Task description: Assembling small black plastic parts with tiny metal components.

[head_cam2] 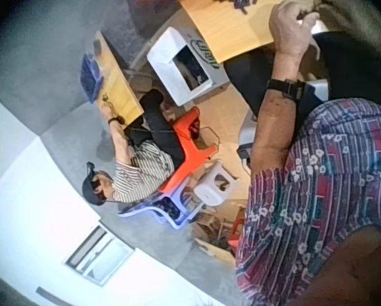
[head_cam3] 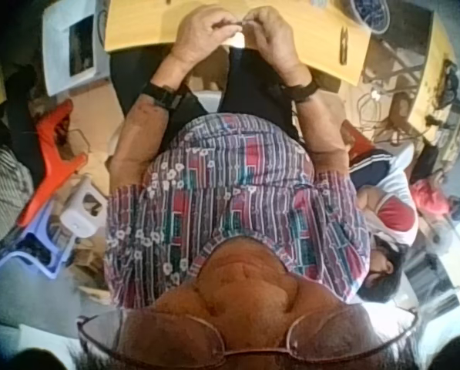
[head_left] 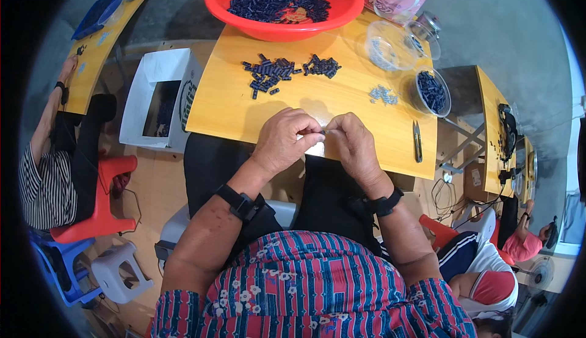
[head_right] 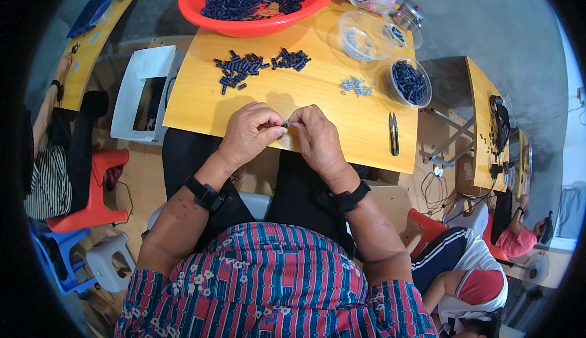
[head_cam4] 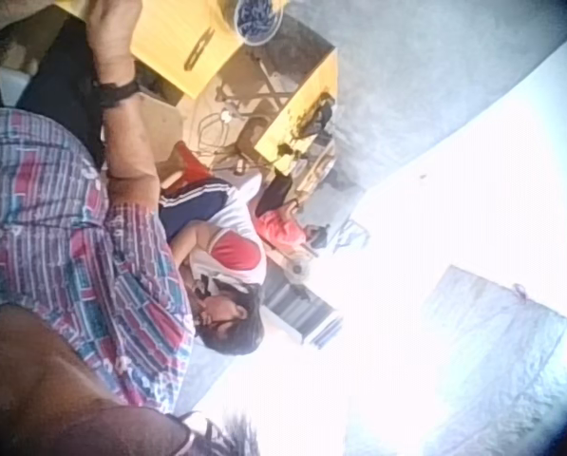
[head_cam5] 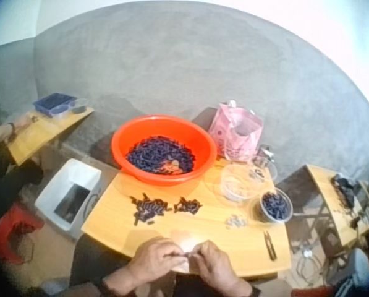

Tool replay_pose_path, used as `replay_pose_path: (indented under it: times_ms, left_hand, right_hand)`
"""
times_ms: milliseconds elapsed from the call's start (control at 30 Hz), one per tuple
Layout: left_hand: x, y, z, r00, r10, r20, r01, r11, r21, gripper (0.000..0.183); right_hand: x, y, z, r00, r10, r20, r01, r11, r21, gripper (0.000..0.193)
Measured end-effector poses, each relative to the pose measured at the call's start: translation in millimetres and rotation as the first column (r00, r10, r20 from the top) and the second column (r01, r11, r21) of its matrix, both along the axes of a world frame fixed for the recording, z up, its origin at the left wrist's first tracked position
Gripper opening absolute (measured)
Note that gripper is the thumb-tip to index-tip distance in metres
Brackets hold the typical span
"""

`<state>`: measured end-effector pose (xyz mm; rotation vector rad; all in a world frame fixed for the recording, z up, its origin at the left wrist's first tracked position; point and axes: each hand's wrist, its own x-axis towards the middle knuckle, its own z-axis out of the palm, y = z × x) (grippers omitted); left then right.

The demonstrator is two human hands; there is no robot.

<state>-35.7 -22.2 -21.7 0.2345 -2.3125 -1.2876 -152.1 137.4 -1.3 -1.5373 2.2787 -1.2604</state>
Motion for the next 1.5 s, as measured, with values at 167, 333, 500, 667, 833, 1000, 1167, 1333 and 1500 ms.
replay_pose_path:
  times_ms: [167, 333, 500, 667, 833, 1000, 1167, 1333, 1500]
  left_hand:
    - [0.4, -1.0, -2.7, 1.0, 0.001, 0.007, -0.001, 1.0, 0.003, 0.015]
    - [-0.4, 1.5, 1.9, 0.999, 0.016, 0.034, -0.017, 1.0, 0.011, 0.014]
    - [-2.0, 1.1, -0.2, 0.999, 0.035, 0.031, -0.036, 0.999, 0.022, 0.013]
    - [-3.6, 1.3, -0.4, 0.999, 0.035, 0.017, -0.036, 0.999, 0.016, 0.012]
    - [-3.2, 2.1, 0.2, 0.994, 0.059, 0.092, -0.058, 0.998, -0.015, 0.011]
    - [-3.8, 1.6, -2.1, 0.992, 0.088, 0.092, -0.091, 0.996, 0.023, 0.014]
    - [-3.4, 0.6, -3.4, 0.996, 0.079, 0.034, -0.081, 0.995, 0.051, 0.012]
    - [-1.9, 0.4, -2.0, 0.997, 0.06, 0.058, -0.069, 0.983, 0.169, 0.014]
    - [-2.1, 0.9, -2.0, 0.998, 0.057, 0.026, -0.061, 0.983, 0.171, 0.013]
  right_hand:
    - [4.0, -4.0, 1.3, 0.994, -0.007, -0.11, 0.011, 0.999, 0.032, 0.016]
    - [3.4, -3.1, 0.9, 0.968, 0.006, -0.253, 0.029, 0.99, 0.134, 0.017]
    - [4.1, -3.7, 14.4, 0.839, 0.112, -0.532, 0.033, 0.966, 0.255, 0.016]
    - [-2.5, -7.0, 29.4, 0.704, 0.245, -0.667, 0.016, 0.933, 0.36, 0.017]
    - [-6.2, -14.0, 37.4, 0.581, 0.378, -0.721, -0.027, 0.894, 0.447, 0.018]
    - [-12.2, -18.4, 32.8, 0.654, 0.368, -0.661, -0.043, 0.89, 0.453, 0.018]
    - [-15.0, -15.0, 15.7, 0.907, 0.214, -0.362, -0.132, 0.962, 0.239, 0.013]
    - [3.6, -7.8, -5.5, 0.924, -0.022, 0.382, 0.021, 1.0, 0.005, 0.013]
    - [15.7, -4.8, -21.9, 0.801, -0.08, 0.593, 0.188, 0.974, -0.122, 0.013]
